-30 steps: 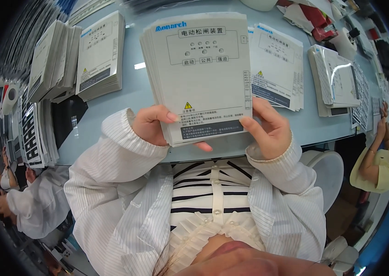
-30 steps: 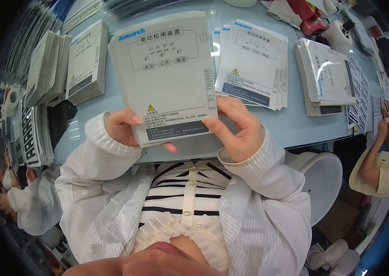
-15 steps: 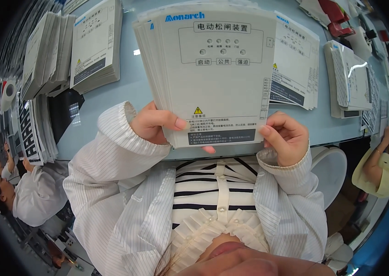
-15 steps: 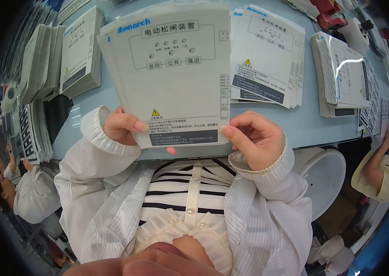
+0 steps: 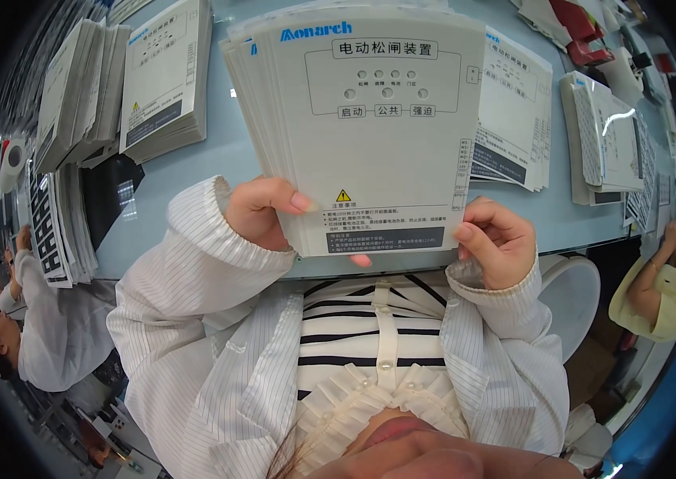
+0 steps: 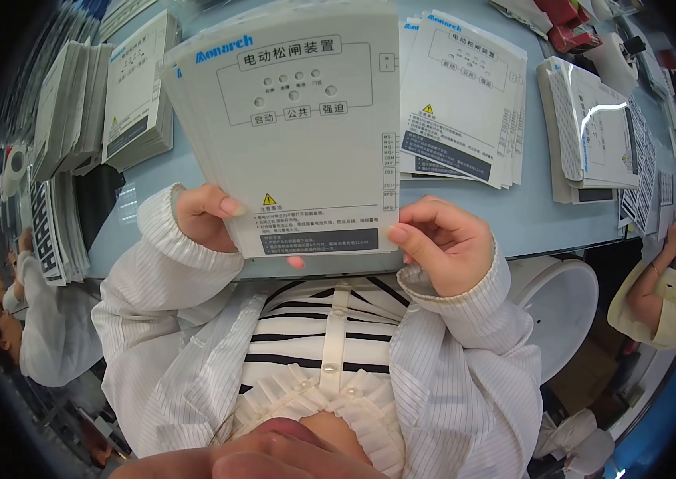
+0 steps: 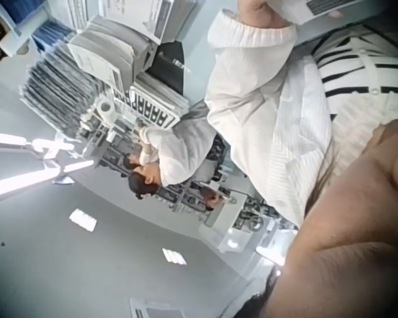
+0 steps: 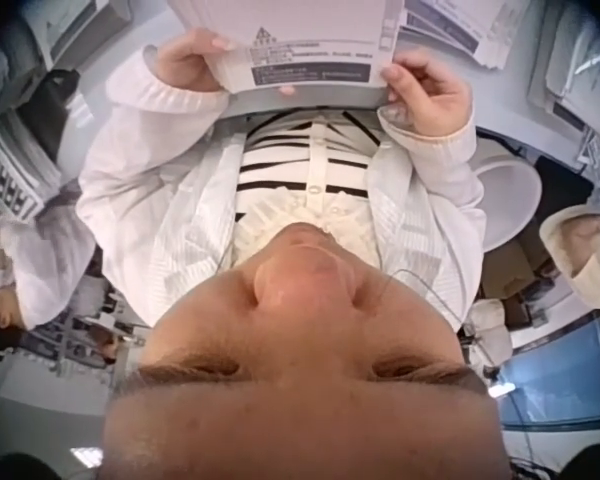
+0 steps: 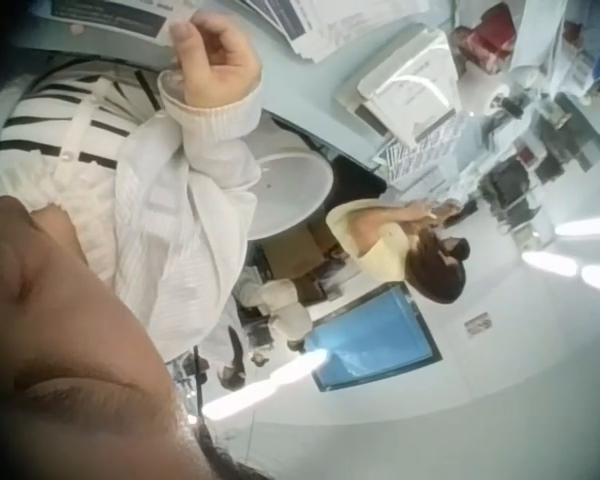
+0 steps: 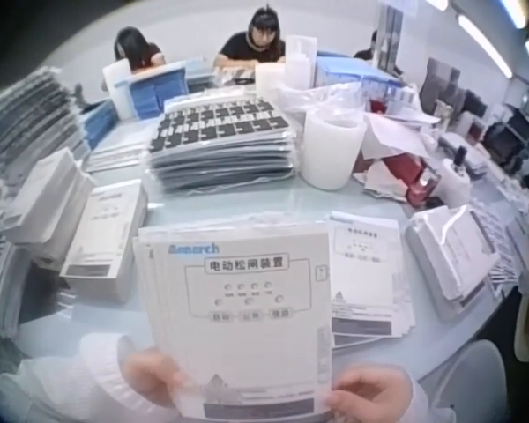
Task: The recorder is sorting and inspecting a stack of technical manuals or device instructions at a workstation.
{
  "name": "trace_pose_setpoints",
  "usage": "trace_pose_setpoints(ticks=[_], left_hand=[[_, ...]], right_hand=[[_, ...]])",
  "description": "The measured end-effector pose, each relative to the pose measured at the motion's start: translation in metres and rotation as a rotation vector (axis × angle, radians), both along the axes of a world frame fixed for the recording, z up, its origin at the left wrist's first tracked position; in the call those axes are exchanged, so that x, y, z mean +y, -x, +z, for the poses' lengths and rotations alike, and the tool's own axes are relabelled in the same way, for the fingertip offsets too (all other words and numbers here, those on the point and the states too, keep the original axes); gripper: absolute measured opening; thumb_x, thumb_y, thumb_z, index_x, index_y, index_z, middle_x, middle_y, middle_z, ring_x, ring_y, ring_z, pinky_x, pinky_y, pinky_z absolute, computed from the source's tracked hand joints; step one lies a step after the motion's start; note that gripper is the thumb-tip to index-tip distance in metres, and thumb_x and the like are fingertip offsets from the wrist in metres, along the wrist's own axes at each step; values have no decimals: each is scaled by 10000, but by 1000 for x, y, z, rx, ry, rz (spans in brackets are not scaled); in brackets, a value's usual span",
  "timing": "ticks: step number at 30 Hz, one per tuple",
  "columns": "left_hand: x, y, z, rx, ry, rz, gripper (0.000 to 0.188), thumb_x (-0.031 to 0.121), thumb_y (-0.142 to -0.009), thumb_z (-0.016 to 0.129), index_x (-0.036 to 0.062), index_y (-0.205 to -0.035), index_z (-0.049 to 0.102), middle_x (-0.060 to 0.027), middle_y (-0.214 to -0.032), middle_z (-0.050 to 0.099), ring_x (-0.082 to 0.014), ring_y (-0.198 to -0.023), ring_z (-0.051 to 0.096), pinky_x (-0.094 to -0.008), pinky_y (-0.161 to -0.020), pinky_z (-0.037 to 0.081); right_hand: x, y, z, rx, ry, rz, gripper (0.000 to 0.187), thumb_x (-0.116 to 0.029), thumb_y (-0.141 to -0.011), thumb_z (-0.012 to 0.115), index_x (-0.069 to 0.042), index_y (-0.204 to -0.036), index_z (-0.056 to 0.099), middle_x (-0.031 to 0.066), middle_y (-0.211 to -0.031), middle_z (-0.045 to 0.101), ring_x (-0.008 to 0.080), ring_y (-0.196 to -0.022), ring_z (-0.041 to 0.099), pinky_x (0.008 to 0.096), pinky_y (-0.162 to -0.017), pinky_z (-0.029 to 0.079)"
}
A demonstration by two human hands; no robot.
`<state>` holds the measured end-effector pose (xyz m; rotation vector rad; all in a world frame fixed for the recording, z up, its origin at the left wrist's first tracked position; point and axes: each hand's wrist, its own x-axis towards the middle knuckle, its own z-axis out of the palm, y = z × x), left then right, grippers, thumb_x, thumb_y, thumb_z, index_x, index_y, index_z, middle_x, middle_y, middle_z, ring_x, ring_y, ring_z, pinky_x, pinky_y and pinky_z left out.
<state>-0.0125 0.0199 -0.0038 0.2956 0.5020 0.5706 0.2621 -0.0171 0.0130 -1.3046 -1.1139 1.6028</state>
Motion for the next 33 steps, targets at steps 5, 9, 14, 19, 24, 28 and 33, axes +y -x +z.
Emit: trace_pose_setpoints(ticks=[5, 9, 14, 19, 24, 28, 33], left_hand=[[0, -1, 5, -5, 5, -2, 673, 100, -698, 573, -13, -1321, 343, -261, -1280, 445, -460, -1125, 482, -597, -806, 485], [0, -3, 8, -19, 3, 5, 681, 79, -712, 552, -22, -1335, 295, -265, -1300, 416, -458, -1138, 474, -609, -822, 480], [0, -2, 5, -2, -42, 0, 675, 94, -724, 568, -14, -1335, 301, -261, -1295, 418, -449, -1135, 479, -608, -814, 487], [-2, -3, 6, 17, -29, 27, 675, 98, -728, 570, -10, -1338, 300, -257, -1290, 421, -442, -1131, 483, -604, -806, 492], [-1, -2, 4, 4, -39, 5, 681, 111, -729, 573, -14, -1339, 297, -257, -1288, 421, -441, -1132, 480, -594, -800, 497], [0, -2, 2, 2, -27, 12, 687, 122, -731, 578, -18, -1340, 293, -257, -1286, 424, -442, -1128, 483, -592, -797, 498], [0, -1, 1, 8, -21, -4, 689, 133, -737, 583, -16, -1343, 292, -251, -1292, 424, -442, -1135, 478, -599, -806, 491]], right_hand=[[1, -3, -2, -3, -72, 39, 101, 8, -781, 656, 41, -865, 610, 55, -784, 576, 84, -593, 504, 188, -537, 410], [1, -3, 0, -25, -44, 44, 101, 25, -775, 658, 39, -862, 607, 52, -784, 575, 83, -600, 508, 189, -546, 412], [1, -3, 0, -23, -30, 45, 84, 20, -786, 654, 37, -853, 606, 48, -778, 571, 80, -598, 504, 187, -544, 407], [1, -4, -1, -6, -26, 45, 74, 12, -793, 650, 37, -847, 607, 47, -774, 569, 80, -594, 499, 187, -543, 405], [0, -3, 1, -5, -16, 43, 71, 3, -797, 642, 43, -844, 606, 50, -767, 570, 79, -580, 494, 187, -540, 402], [2, -4, -1, 13, -17, 42, 64, 12, -797, 631, 46, -844, 605, 52, -767, 568, 79, -578, 493, 187, -539, 401], [1, -6, -1, 25, -15, 70, 82, 9, -822, 629, 50, -893, 618, 43, -795, 574, 76, -622, 511, 198, -564, 411]])
